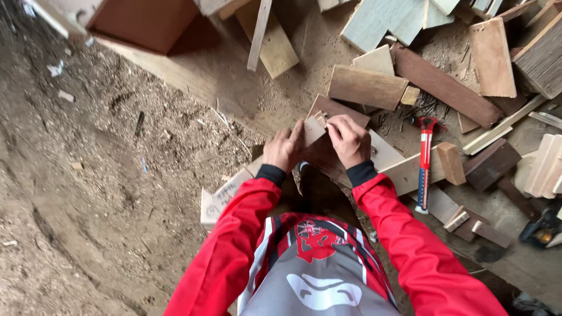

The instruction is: The person assembles small wooden pieces into a frame-like structure using a hammer and nails. They repeatedly position the pieces, hammer nails to secure them, and adjust the alignment of the components throughout the process.

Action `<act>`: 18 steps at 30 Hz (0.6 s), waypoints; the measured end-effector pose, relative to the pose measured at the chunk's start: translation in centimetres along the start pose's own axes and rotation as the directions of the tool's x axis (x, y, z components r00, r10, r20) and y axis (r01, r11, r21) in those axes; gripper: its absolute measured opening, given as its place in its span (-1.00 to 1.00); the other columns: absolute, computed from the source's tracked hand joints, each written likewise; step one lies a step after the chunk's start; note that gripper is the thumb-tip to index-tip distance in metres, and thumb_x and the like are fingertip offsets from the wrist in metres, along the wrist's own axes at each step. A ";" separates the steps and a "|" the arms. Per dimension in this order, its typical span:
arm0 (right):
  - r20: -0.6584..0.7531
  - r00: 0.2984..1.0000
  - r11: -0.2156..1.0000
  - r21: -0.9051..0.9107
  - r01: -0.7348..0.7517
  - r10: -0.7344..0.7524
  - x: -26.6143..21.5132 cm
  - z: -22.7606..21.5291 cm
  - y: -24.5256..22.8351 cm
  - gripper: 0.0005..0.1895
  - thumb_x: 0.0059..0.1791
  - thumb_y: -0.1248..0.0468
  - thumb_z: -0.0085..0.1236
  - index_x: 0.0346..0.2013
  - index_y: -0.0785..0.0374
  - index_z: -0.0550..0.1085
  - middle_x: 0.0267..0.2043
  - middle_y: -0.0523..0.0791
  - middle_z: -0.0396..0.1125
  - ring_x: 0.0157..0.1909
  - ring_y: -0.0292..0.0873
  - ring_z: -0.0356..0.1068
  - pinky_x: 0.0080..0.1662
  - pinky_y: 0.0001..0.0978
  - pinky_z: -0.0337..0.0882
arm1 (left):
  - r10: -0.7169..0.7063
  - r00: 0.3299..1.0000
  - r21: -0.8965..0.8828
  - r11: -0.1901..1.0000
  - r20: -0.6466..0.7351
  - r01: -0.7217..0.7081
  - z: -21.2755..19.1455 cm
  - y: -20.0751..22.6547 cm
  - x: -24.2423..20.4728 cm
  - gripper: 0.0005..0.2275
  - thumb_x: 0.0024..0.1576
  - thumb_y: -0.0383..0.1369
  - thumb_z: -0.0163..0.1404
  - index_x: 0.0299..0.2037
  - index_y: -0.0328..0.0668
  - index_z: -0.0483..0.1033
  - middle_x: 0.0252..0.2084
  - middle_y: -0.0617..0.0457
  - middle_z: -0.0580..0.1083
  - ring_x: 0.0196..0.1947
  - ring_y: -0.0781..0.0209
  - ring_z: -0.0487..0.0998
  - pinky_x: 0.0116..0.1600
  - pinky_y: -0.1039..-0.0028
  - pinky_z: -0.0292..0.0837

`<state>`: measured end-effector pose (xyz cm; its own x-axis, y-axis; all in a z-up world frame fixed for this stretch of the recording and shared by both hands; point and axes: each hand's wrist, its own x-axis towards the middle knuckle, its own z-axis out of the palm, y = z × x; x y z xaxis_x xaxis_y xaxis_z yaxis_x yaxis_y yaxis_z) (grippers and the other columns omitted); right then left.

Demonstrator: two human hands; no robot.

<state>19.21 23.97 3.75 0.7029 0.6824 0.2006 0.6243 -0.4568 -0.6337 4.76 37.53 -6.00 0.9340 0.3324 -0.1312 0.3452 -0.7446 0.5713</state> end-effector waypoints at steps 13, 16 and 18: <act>-0.025 0.993 0.978 0.173 -0.113 0.119 -0.4 -0.4 -0.6 -0.92 0.01 0.48 0.22 -0.24 0.33 0.49 -0.26 -0.09 0.43 -0.38 -0.21 0.43 -0.30 -0.39 0.39 | 0.102 0.946 -0.607 0.787 0.307 0.113 -2.9 -3.8 0.6 -0.46 0.25 0.04 -0.03 0.19 -0.31 0.52 -0.20 -0.26 0.58 -0.21 -0.02 0.61 -0.08 0.23 0.48; -0.035 0.984 0.969 0.182 -0.168 0.177 -0.8 -1.1 -1.0 -0.93 0.02 0.47 0.23 -0.24 0.33 0.50 -0.30 -0.11 0.42 -0.42 -0.25 0.39 -0.33 -0.42 0.35 | -0.005 0.844 -0.524 0.782 0.537 0.338 -1.5 -4.9 1.5 -0.42 0.23 0.13 -0.10 -0.09 -0.34 0.67 -0.38 -0.19 0.61 -0.34 0.08 0.61 -0.16 0.25 0.49; -0.039 0.980 0.966 0.178 -0.188 0.197 -1.3 -1.7 -1.0 -0.92 0.03 0.47 0.23 -0.23 0.32 0.50 -0.31 -0.12 0.42 -0.44 -0.26 0.35 -0.35 -0.44 0.32 | -0.030 0.832 -0.508 0.780 0.555 0.366 0.2 -5.7 2.1 -0.43 0.24 0.13 -0.10 -0.12 -0.34 0.65 -0.40 -0.13 0.60 -0.35 0.15 0.61 -0.15 0.28 0.50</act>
<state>18.21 22.60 5.40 0.8250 0.5562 0.1002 0.4104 -0.4677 -0.7829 4.83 42.33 -9.73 0.8176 -0.0227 -0.5754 0.5646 -0.1648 0.8088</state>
